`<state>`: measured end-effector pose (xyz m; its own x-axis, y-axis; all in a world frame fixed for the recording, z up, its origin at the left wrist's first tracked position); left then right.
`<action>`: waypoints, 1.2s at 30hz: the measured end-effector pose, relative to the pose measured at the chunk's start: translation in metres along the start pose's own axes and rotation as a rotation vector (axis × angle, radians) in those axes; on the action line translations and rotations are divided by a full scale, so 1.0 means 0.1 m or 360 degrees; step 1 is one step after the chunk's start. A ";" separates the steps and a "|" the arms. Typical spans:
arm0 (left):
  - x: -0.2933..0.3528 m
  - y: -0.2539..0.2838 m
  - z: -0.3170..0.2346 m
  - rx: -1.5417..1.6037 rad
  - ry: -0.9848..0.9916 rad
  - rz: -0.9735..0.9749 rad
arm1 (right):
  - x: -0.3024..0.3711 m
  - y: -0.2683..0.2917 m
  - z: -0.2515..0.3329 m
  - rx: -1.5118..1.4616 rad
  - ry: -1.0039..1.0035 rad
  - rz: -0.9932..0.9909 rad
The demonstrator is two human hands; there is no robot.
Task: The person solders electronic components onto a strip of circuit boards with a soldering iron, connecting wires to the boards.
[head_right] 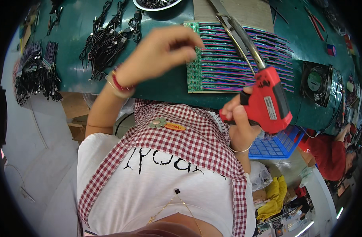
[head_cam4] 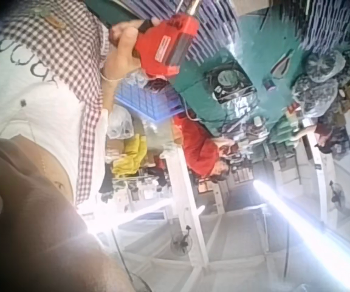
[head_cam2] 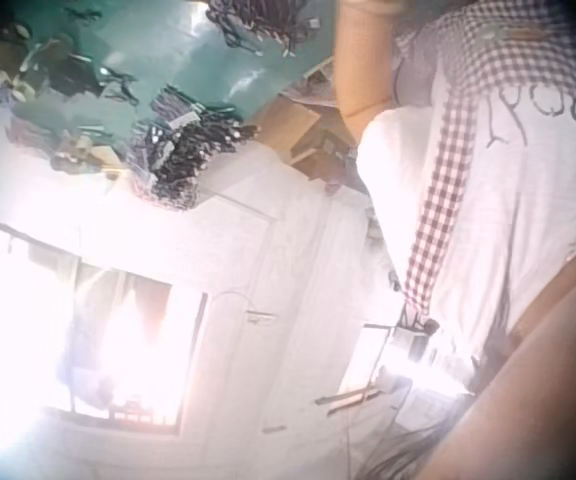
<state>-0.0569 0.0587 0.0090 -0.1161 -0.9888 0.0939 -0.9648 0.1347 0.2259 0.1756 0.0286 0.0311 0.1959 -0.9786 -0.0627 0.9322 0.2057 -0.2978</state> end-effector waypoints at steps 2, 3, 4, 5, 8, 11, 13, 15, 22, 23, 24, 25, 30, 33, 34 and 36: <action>0.13 -0.20 -0.05 0.0053 -0.0031 0.0141 | -0.05 -0.13 -0.02 0.0006 -0.0029 0.0007; 0.19 -0.32 -0.04 0.0509 0.0260 0.0266 | -0.07 -0.19 -0.02 0.0154 -0.0012 -0.0006; 0.23 -0.36 -0.11 0.0833 0.0525 0.0353 | -0.09 -0.22 -0.02 0.0301 0.0007 -0.0018; 0.26 -0.40 -0.11 0.0992 0.0530 0.0363 | -0.09 -0.23 -0.03 0.0390 0.0043 -0.0004; 0.34 -0.48 -0.11 0.1262 0.0606 0.0351 | -0.08 -0.22 -0.07 0.0427 0.0129 0.0111; 0.38 -0.52 -0.13 0.1372 0.0676 0.0353 | -0.04 -0.23 -0.07 0.0425 0.0088 0.0155; 0.42 -0.57 -0.15 0.1385 0.0574 0.0260 | -0.02 -0.24 -0.07 0.0485 0.0095 0.0131; 0.47 -0.59 -0.20 0.1086 0.0349 0.0156 | -0.03 -0.23 -0.07 0.0435 0.0073 0.0129; 0.50 -0.65 -0.20 0.0823 0.0062 -0.0024 | -0.02 -0.19 -0.05 0.0312 -0.0030 0.0151; 0.50 -0.64 -0.20 0.0786 0.0091 -0.0035 | -0.02 -0.22 -0.04 0.0311 -0.0031 0.0153; 0.51 -0.64 -0.20 0.0786 0.0092 -0.0037 | -0.02 -0.26 -0.03 0.0424 0.0016 0.0143; 0.51 -0.62 -0.18 0.0684 0.0070 -0.0077 | -0.02 -0.28 -0.02 0.0538 0.0063 0.0131; 0.56 -0.44 -0.18 0.0205 0.0152 -0.0010 | -0.01 -0.26 -0.08 0.0678 -0.0096 0.0333; 0.56 -0.38 -0.19 -0.0045 0.0153 0.0044 | 0.01 -0.17 -0.18 0.1015 -0.0077 0.0524; 0.56 -0.39 -0.18 -0.0009 0.0189 0.0056 | 0.02 -0.20 -0.18 0.0920 -0.0159 0.0442; 0.55 -0.39 -0.15 0.0035 0.0233 0.0076 | 0.01 -0.24 -0.17 0.0829 -0.0250 0.0355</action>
<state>-0.0226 -0.0001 0.0199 -0.1280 -0.9612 0.2446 -0.9640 0.1785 0.1969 0.1487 0.0227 0.0220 0.4105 -0.9080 0.0838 0.8820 0.4187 0.2162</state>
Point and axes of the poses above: each hand's wrist, its own x-axis away from the middle knuckle, its own y-axis out of the back of the hand, z = x × y, the point moved 1 cm from there along -x, towards the middle knuckle, and after that the axes turned 10 degrees about y, right-handed, at the moved point
